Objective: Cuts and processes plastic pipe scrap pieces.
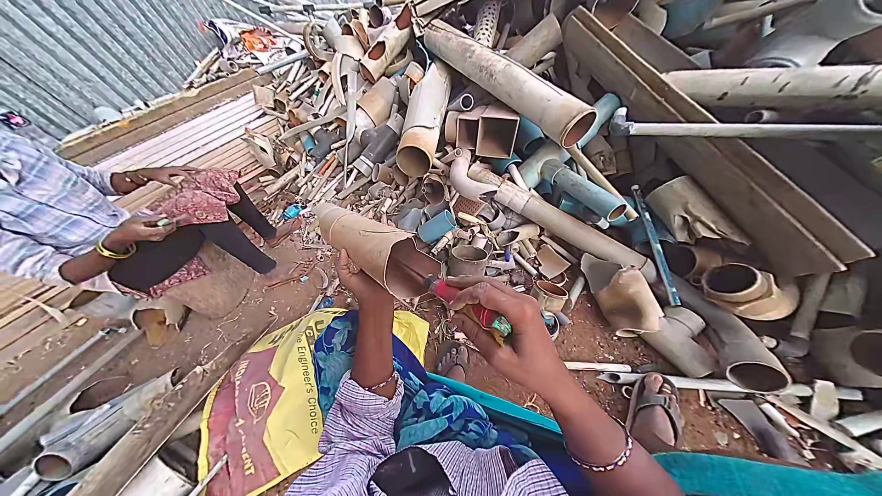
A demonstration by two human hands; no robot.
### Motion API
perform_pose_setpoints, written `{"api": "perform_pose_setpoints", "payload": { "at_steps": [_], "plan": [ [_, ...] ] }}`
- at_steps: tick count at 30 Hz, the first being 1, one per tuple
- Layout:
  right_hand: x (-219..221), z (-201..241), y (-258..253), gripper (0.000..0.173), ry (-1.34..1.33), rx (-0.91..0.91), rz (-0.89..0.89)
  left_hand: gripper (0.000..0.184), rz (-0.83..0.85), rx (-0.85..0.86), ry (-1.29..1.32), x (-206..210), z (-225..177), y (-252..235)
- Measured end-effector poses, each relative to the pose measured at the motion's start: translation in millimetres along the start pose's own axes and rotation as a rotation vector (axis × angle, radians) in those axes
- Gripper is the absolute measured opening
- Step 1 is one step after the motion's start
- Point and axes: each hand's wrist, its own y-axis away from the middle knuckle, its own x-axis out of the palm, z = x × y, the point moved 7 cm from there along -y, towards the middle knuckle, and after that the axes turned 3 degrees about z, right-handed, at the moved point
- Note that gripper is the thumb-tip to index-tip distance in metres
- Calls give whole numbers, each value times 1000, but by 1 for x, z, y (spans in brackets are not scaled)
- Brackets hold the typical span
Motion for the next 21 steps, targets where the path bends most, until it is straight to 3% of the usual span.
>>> {"api": "perform_pose_setpoints", "payload": {
  "at_steps": [2,4,12,21],
  "plan": [
    [-8,-11,0,13,-139,43,5,55,58,22,-17,-9,0,-5],
    [-18,-16,0,12,-116,66,-57,51,109,59,4,-22,1,-13],
    [-40,-15,-1,11,-120,103,-104,49,-69,61,-19,-14,-3,-4],
    [-37,-11,-6,11,-90,6,-36,37,-211,39,29,-14,-3,-1]
  ]
}}
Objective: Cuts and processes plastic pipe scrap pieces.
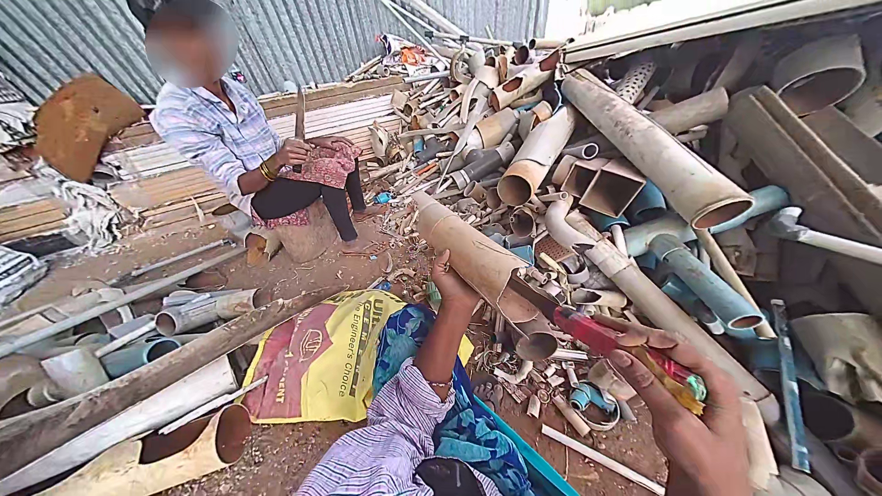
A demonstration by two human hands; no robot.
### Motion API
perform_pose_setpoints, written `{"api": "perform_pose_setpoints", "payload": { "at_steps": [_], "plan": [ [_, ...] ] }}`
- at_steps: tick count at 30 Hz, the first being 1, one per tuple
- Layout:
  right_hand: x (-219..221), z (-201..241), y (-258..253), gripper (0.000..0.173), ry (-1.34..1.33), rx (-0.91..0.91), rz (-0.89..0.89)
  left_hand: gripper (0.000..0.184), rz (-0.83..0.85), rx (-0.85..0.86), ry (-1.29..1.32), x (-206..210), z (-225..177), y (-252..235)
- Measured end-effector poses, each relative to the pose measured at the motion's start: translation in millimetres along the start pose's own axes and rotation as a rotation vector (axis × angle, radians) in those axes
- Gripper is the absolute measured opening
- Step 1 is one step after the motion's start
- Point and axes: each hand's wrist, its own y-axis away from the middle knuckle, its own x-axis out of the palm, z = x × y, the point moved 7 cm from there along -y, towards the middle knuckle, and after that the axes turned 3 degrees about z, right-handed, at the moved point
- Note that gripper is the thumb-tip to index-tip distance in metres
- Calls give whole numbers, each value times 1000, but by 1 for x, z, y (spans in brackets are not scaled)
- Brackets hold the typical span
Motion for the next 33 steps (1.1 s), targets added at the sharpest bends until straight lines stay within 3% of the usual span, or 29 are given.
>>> {"api": "perform_pose_setpoints", "payload": {
  "at_steps": [1,5,9,18,25,29,33],
  "plan": [
    [-1,0,1,11,8,2,5,38,3,-3,-6,0,1,1],
    [-4,3,0,12,22,-4,28,75,40,-49,-68,2,3,1],
    [-3,1,-2,14,15,6,86,67,-29,8,-108,-1,-4,-1],
    [-12,3,-1,19,62,35,160,71,-135,97,-41,-9,-5,-2],
    [-12,13,1,24,70,116,100,86,-63,34,-9,-9,-4,-5],
    [-4,2,4,28,128,60,142,84,-132,-19,4,-11,4,0],
    [1,4,2,25,124,55,147,80,-93,-37,88,-12,12,-5]
  ]
}}
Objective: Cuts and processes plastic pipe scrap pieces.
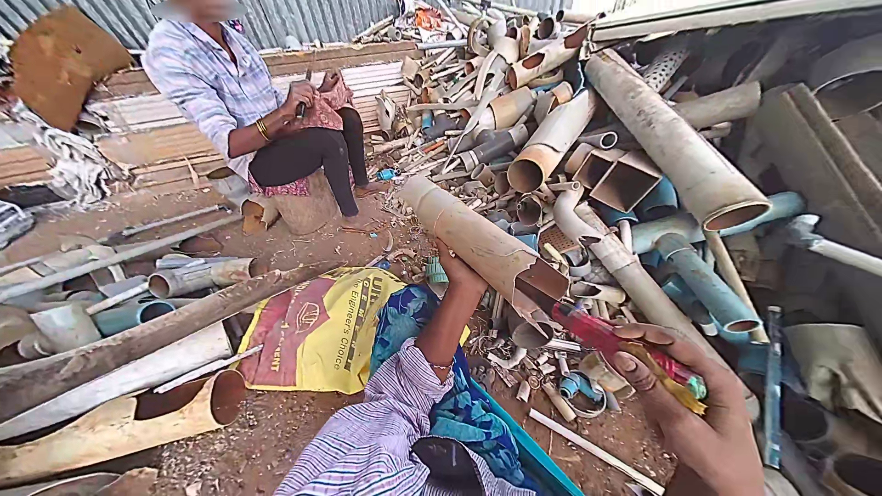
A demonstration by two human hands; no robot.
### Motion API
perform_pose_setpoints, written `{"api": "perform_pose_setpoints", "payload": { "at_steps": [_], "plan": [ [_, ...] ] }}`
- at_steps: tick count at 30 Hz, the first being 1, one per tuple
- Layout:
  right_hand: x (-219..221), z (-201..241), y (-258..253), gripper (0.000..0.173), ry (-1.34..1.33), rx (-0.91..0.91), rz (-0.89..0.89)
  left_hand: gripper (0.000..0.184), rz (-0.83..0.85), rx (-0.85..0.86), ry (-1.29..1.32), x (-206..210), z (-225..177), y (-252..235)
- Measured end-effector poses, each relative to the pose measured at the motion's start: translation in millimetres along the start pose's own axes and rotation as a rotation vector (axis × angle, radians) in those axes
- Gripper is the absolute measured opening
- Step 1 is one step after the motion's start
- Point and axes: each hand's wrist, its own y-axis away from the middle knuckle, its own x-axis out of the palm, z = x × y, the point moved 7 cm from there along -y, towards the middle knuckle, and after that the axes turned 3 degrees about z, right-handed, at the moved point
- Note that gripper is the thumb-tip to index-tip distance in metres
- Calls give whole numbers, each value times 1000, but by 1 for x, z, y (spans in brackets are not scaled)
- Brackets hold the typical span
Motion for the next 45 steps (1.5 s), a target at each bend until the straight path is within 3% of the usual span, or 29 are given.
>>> {"api": "perform_pose_setpoints", "payload": {
  "at_steps": [6,13,18,25,28,32,35,38,45],
  "plan": [
    [3,0,0,24,-13,9,21,82,-45,-28,7,-6,5,-1],
    [9,-3,-2,21,0,14,43,65,-173,-72,-87,-4,-5,11],
    [9,-4,-3,20,13,15,23,85,-135,-86,-134,-3,-6,10],
    [6,-13,-5,21,-145,48,-14,88,-65,-57,-56,-1,-6,6],
    [-2,-15,-2,24,-184,76,-113,82,-22,-56,-7,-4,3,5],
    [7,10,-2,18,39,-38,-76,76,-105,-36,-66,-3,-3,6],
    [11,11,-1,19,-25,-59,-54,75,-115,-30,-85,-5,-7,6],
    [10,15,2,26,64,-35,-144,78,-49,-18,-84,-4,-3,3],
    [15,17,1,24,47,-46,-108,61,-38,12,-88,0,-11,5]
  ]
}}
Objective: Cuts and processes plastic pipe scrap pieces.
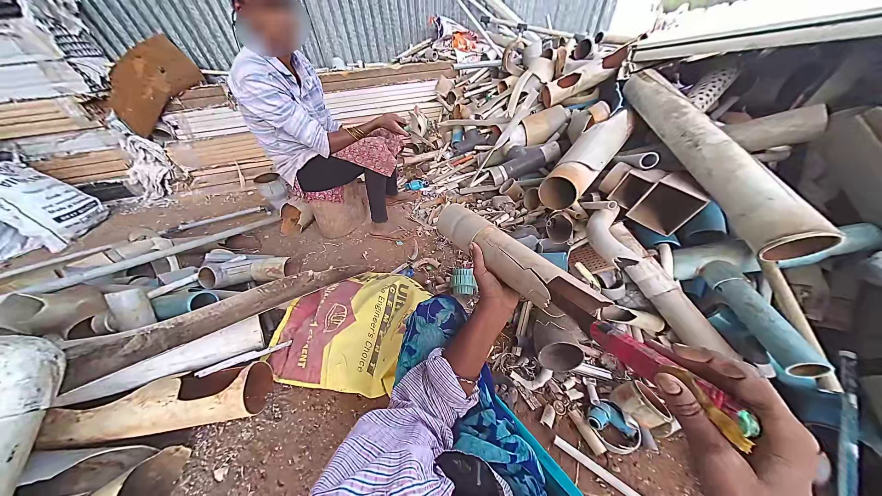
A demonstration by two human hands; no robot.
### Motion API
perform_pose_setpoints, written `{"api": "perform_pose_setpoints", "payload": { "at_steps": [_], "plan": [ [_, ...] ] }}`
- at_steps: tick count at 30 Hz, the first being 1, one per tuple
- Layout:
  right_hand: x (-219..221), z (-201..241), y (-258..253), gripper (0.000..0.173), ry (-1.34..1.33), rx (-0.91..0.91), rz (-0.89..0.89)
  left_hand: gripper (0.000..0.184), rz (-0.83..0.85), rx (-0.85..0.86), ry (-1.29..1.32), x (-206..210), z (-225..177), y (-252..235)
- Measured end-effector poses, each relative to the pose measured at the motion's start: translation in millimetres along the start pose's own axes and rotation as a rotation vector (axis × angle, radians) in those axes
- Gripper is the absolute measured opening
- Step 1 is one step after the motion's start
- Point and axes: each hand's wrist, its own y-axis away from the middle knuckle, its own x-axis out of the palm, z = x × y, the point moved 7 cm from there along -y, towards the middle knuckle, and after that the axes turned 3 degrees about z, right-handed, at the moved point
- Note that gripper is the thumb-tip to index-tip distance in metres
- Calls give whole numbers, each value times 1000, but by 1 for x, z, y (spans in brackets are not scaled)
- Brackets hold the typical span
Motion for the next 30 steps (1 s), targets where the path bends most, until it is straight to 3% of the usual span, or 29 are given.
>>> {"api": "perform_pose_setpoints", "payload": {
  "at_steps": [4,7,11,18,30],
  "plan": [
    [-1,-3,-1,25,-34,10,3,57,-14,-17,-10,1,1,1],
    [1,-1,1,37,37,-7,-20,59,28,-56,18,3,4,2],
    [-3,-2,0,28,-24,-15,-32,57,85,-52,-12,5,3,2],
    [-31,20,4,29,11,-97,-151,62,82,-46,-1,1,7,-3],
    [-21,29,10,32,164,-77,-82,71,96,-29,-16,-4,3,-5]
  ]
}}
